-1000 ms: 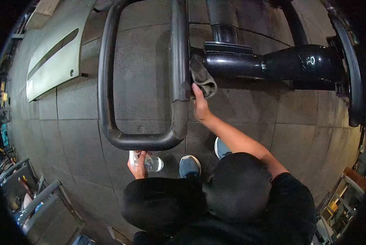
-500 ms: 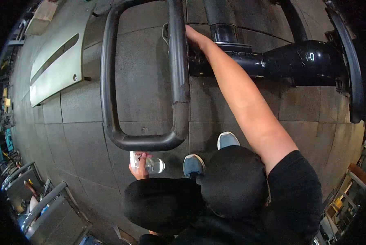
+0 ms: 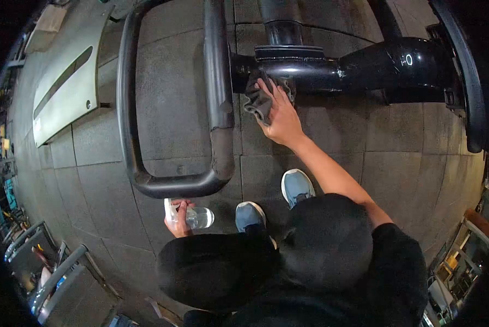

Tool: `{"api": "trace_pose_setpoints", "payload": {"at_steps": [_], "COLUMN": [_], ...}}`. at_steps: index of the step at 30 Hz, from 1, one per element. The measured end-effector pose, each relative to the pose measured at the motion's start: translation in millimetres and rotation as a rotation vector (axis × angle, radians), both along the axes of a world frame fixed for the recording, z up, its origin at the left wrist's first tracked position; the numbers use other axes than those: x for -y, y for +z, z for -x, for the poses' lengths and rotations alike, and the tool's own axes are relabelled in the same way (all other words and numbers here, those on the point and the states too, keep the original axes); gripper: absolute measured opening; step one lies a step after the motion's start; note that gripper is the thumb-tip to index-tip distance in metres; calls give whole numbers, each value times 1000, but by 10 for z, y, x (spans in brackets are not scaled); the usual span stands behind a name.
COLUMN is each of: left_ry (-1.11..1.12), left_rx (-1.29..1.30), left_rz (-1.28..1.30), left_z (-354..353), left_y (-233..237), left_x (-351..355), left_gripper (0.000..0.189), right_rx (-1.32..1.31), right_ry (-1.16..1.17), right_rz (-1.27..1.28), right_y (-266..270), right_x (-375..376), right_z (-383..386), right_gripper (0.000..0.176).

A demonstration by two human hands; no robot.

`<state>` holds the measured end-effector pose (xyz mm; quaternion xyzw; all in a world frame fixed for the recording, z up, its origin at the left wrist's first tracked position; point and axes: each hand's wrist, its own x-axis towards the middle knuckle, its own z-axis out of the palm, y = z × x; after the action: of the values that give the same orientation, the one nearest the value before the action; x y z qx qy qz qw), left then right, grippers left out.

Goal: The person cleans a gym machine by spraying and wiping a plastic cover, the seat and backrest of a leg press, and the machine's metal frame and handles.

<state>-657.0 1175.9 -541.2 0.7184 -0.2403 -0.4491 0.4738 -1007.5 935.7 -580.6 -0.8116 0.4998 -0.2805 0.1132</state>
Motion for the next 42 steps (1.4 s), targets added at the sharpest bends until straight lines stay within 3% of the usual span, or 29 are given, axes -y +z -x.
{"api": "trace_pose_setpoints", "payload": {"at_steps": [4, 8, 10, 11, 13, 15, 17, 19, 23, 24, 25, 26, 27, 29, 30, 33, 34, 36, 40, 42], "left_ry": [-49, -137, -162, -257, -343, -286, -137, 6, 137, 127, 33, -79, -153, -384, -548, -723, -747, -872, -830, -789], "left_rx": [29, 64, 77, 214, 357, 236, 129, 10, 119, 104, 161, 248, 391, 501, 570, 570, 487, 588, 754, 653], "left_rz": [-4, -15, -14, 81, 179, 36, -7, -30, 6, 35, 79, 126, 78, 114, 117, 291, 202, 67, 94, 94], "left_z": [42, 28, -29, -121, -175, -136, -23, 11, -247, -348, -291, -226, -235, -27, -3, 309, 463, 616, 805, 771], "left_y": [10, -43, -161, -327, -402, -248, -59, 82, 539, 757, 1150, 1504, 1741, 2182, 2275, 2268, 2319, 2239, 2140, 2085], "left_x": [61, 90, 45, -19, -18, 36, 62, 55, 33, 51, 177, 331, 449, 789, 927, 1378, 1507, 1756, 1966, 2068], "left_gripper": [20, 19, 20, 22, 24, 26, 24, 22, 12, 10, 12, 15, 17, 16, 18, 16, 18, 22, 34, 39], "right_rx": [266, 83, 198, 192, 122, 296, 425, 187, 361, 454, 547, 558, 570, 280, 307, 226, 228, 264, 281, 292], "right_ry": [-93, -43, 61, 55, -52, -122, -335, -283, -343, -466, -588, -513, -493, -335, -347, -356, -341, -354, -331, -278], "right_rz": [-134, -260, -259, -256, 4, -175, -244, 40, -73, -173, -279, -76, -79, 207, 179, 222, 221, 190, 172, 182], "right_y": [176, 109, 100, 98, 39, 180, -175, -36, -17, -61, -78, -59, -80, -200, -120, -134, -153, -180, -162, -165], "right_x": [473, 1095, 1082, 1015, 725, 545, 509, 548, 554, 542, 522, 476, 499, 512, 489, 492, 499, 512, 518, 525], "right_z": [-171, -119, 1, 94, 400, 932, 1487, 1477, 1324, 1312, 1265, 1141, 1115, 1150, 1108, 1099, 1107, 1141, 1173, 1173], "right_gripper": [63, 58, 56, 56, 60, 58, 55, 46, 38, 36, 34, 33, 33, 30, 29, 31, 31, 31, 31, 31]}}
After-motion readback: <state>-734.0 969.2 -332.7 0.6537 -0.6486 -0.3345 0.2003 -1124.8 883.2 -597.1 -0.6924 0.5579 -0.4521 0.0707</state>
